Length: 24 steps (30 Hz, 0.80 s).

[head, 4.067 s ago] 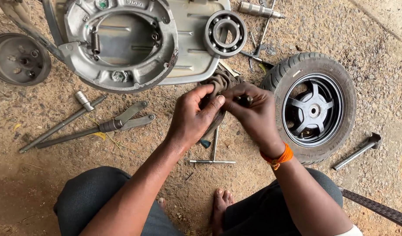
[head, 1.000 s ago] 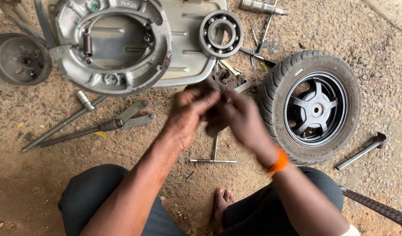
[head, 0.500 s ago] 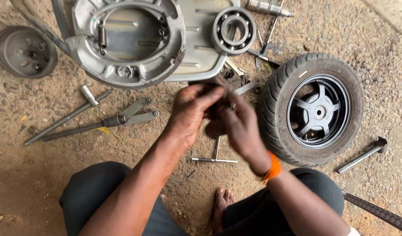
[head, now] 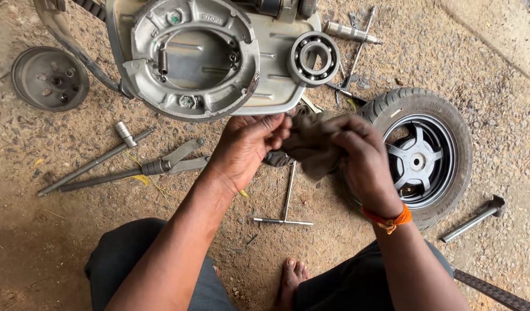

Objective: Cleaning and assembling motorcycle clutch and brake components.

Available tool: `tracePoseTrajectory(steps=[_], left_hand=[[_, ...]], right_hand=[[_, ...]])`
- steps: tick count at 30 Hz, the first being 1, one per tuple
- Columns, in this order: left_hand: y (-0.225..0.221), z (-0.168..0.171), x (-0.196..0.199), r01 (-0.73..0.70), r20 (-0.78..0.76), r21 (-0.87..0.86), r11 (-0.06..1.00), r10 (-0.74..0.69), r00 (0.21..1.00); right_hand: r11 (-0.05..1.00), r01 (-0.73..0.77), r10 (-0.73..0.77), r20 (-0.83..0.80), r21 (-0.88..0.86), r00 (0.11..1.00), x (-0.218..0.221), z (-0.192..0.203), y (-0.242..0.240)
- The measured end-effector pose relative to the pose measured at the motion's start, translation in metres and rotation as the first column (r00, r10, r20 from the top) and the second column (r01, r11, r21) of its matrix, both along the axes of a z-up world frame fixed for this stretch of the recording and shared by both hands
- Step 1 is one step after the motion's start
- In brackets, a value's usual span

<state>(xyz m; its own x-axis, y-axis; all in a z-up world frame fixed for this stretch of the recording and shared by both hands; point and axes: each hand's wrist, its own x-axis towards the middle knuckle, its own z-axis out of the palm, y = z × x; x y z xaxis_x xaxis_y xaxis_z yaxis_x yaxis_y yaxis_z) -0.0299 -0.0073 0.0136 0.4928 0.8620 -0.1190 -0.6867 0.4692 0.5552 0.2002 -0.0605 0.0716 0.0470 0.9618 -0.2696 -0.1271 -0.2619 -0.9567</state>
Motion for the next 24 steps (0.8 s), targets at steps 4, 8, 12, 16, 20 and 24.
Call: tracePoseTrajectory(steps=[4, 8, 12, 16, 20, 24], left_hand=[[-0.002, 0.011, 0.008, 0.021, -0.129, 0.041, 0.999, -0.016, 0.991], [-0.012, 0.005, 0.022, 0.02, -0.169, 0.085, 0.996, -0.005, 0.986], [-0.016, 0.018, 0.022, -0.005, -0.348, 0.105, 0.994, 0.042, 0.937], [-0.019, 0.017, 0.021, -0.005, -0.291, 0.196, 0.981, 0.063, 0.955], [-0.018, 0.018, 0.014, 0.073, -0.291, 0.061, 0.995, -0.052, 0.955], [-0.016, 0.014, 0.008, 0.074, -0.301, 0.044, 0.996, -0.058, 0.952]], right_hand=[[0.99, -0.137, 0.139, 0.101, -0.023, 0.985, -0.024, 0.009, -0.001], [0.986, -0.113, 0.106, -0.062, -0.126, 0.992, -0.036, 0.013, -0.003], [0.982, -0.123, 0.118, -0.042, -0.143, 0.992, -0.051, 0.03, 0.001], [0.978, -0.171, 0.089, 0.494, 0.123, 0.865, -0.05, 0.032, -0.005], [0.957, -0.156, -0.037, 0.632, 0.246, 0.774, -0.048, 0.039, -0.003], [0.836, -0.415, -0.013, 0.77, 0.358, 0.638, -0.056, 0.046, 0.004]])
